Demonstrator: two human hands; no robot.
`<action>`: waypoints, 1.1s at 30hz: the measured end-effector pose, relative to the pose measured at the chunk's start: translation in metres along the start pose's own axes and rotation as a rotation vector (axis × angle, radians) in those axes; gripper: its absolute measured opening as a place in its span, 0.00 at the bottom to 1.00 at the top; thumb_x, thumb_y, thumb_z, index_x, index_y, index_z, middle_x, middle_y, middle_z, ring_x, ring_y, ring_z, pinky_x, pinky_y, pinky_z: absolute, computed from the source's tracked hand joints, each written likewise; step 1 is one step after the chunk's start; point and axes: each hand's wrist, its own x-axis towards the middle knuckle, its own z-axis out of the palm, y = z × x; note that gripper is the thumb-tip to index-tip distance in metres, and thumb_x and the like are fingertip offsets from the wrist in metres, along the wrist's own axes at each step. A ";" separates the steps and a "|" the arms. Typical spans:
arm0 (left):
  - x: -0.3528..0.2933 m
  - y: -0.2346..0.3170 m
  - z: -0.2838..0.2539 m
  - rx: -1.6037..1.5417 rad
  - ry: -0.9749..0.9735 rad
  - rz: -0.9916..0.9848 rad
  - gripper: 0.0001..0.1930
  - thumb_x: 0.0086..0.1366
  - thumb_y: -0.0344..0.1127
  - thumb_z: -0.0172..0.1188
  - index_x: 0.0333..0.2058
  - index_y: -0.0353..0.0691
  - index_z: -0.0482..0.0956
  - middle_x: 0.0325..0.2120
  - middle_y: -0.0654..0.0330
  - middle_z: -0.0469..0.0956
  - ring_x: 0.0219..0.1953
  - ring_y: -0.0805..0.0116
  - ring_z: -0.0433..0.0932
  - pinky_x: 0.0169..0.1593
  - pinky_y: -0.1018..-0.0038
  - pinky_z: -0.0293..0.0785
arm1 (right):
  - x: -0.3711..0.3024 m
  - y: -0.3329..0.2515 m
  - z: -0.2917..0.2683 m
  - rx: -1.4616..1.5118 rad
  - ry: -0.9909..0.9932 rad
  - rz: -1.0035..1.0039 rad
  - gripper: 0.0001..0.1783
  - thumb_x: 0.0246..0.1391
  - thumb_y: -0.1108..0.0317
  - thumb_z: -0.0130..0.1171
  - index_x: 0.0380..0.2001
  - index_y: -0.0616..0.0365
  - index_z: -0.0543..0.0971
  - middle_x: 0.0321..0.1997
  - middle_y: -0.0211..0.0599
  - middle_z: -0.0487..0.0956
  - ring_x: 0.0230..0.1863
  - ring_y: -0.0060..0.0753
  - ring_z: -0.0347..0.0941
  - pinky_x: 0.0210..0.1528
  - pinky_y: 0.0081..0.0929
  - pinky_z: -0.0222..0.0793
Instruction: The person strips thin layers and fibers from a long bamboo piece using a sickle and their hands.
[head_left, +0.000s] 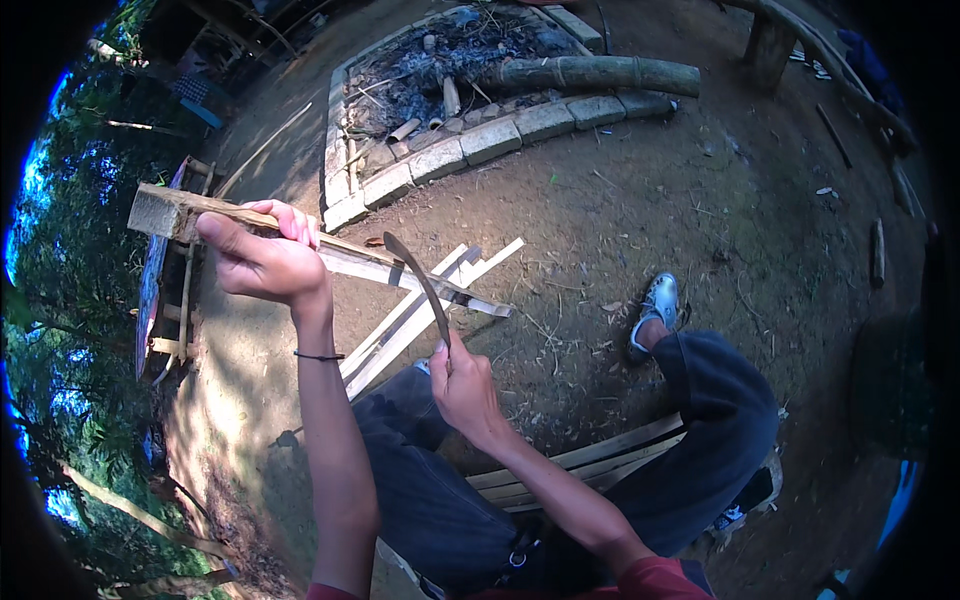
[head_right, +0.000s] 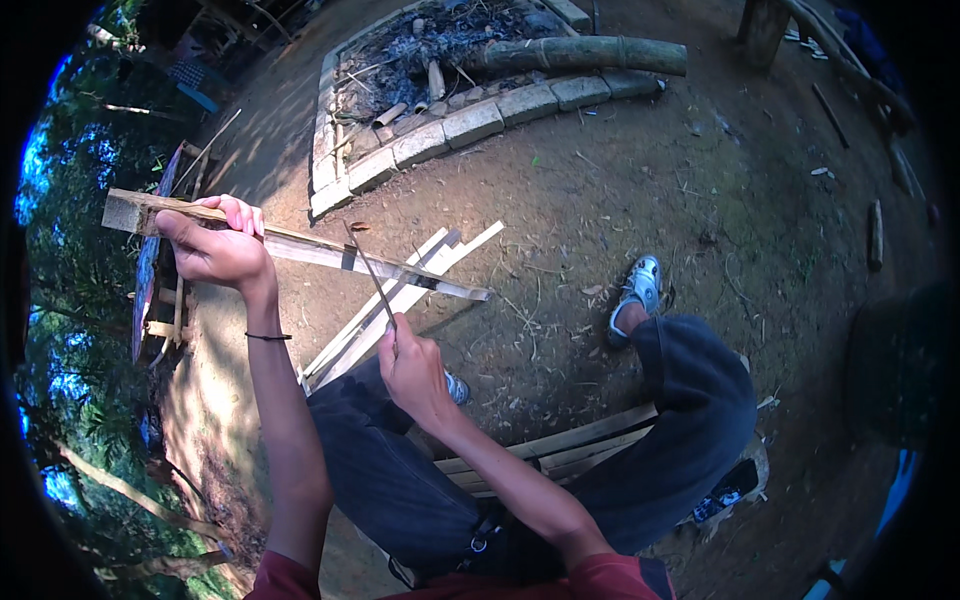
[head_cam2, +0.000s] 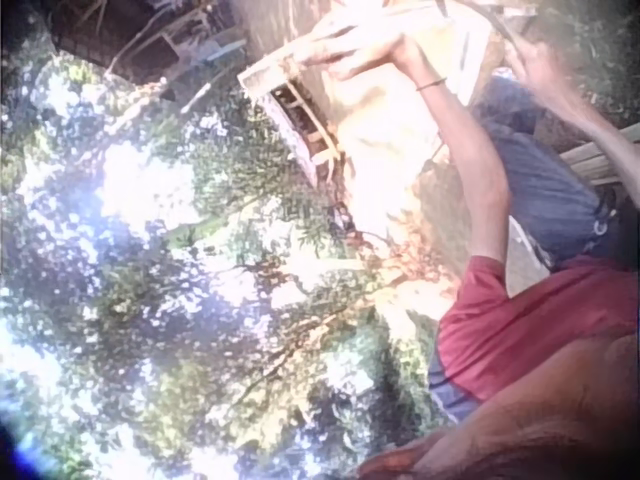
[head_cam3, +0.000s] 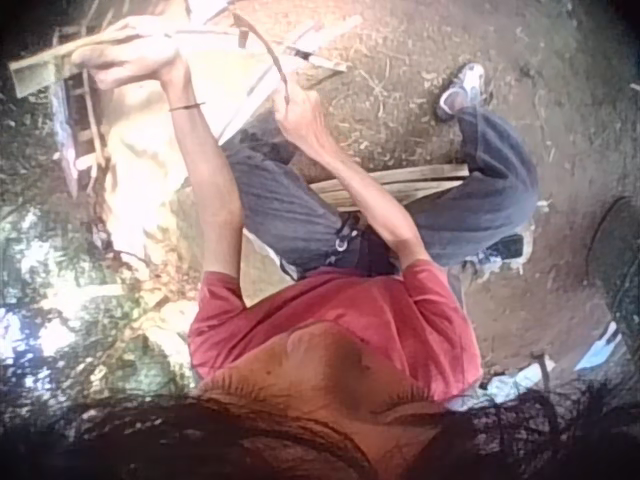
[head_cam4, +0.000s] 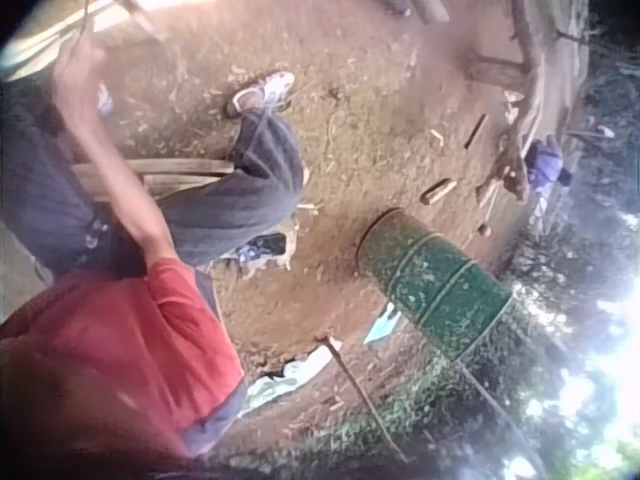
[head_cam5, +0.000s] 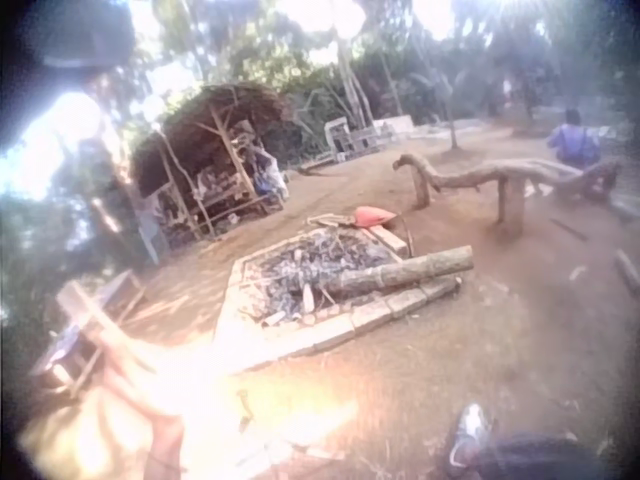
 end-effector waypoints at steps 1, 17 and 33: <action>0.000 0.001 0.001 0.000 0.008 -0.004 0.32 0.69 0.63 0.41 0.25 0.34 0.63 0.12 0.60 0.63 0.10 0.75 0.60 0.13 0.78 0.55 | -0.001 -0.005 0.003 -0.009 0.002 -0.009 0.10 0.59 0.72 0.48 0.40 0.69 0.71 0.16 0.57 0.72 0.18 0.59 0.72 0.23 0.49 0.63; 0.001 -0.002 0.015 -0.017 -0.030 -0.005 0.32 0.69 0.64 0.41 0.25 0.34 0.64 0.13 0.59 0.64 0.10 0.75 0.61 0.12 0.79 0.56 | 0.008 0.018 -0.006 0.048 0.029 0.200 0.14 0.61 0.69 0.46 0.42 0.70 0.73 0.17 0.59 0.72 0.21 0.59 0.74 0.25 0.49 0.65; 0.005 -0.004 0.008 -0.016 -0.030 0.031 0.32 0.70 0.61 0.42 0.24 0.33 0.65 0.11 0.60 0.63 0.10 0.75 0.61 0.12 0.79 0.56 | 0.001 0.066 0.006 -0.016 0.094 0.220 0.13 0.62 0.65 0.45 0.33 0.66 0.72 0.17 0.57 0.73 0.23 0.63 0.73 0.26 0.52 0.63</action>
